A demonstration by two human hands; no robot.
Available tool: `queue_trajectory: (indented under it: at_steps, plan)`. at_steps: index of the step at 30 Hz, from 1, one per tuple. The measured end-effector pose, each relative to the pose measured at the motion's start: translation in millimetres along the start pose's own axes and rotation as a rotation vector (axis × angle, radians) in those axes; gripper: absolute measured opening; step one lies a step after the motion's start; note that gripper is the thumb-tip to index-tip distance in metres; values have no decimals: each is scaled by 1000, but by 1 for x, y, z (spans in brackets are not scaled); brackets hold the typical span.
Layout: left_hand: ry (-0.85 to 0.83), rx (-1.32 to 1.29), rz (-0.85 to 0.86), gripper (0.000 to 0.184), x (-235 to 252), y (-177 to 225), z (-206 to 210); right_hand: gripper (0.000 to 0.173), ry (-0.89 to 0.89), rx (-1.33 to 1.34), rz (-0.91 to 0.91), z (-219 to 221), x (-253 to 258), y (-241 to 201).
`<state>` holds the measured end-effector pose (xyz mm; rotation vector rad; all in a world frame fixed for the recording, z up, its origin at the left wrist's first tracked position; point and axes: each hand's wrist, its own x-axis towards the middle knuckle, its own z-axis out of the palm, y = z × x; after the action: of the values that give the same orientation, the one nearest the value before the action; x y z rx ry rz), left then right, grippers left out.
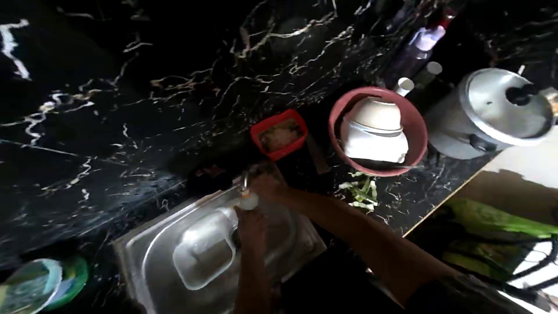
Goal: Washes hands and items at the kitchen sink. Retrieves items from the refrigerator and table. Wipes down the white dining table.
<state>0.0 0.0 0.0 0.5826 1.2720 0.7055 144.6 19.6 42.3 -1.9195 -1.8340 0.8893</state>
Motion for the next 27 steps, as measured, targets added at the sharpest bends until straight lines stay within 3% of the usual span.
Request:
queue_trajectory:
  at_steps: [3, 5, 6, 9, 13, 20, 27]
  plan:
    - [-4, -123, 76, 49, -9, -7, -7, 37, 34, 91, 9, 30, -20, 5]
    - [49, -41, 152, 40, -16, -16, -8, 40, 83, 327, 71, 51, -42, -5]
    - [-5, -23, 196, 37, -23, -19, -10, 48, 66, 489, 117, 59, -51, -13]
    - [-62, 21, 271, 43, -48, -21, 1, 53, -1, 879, 241, 69, -70, -33]
    - [-57, -1, 309, 34, -68, -12, 7, 46, 75, 774, 269, 68, -71, -46]
    - [-125, -48, 455, 41, -96, 24, -5, 37, 250, 562, -81, 47, -69, -83]
    - [-340, 7, 667, 40, -133, 92, -20, 29, 449, 286, -255, -35, -113, -155]
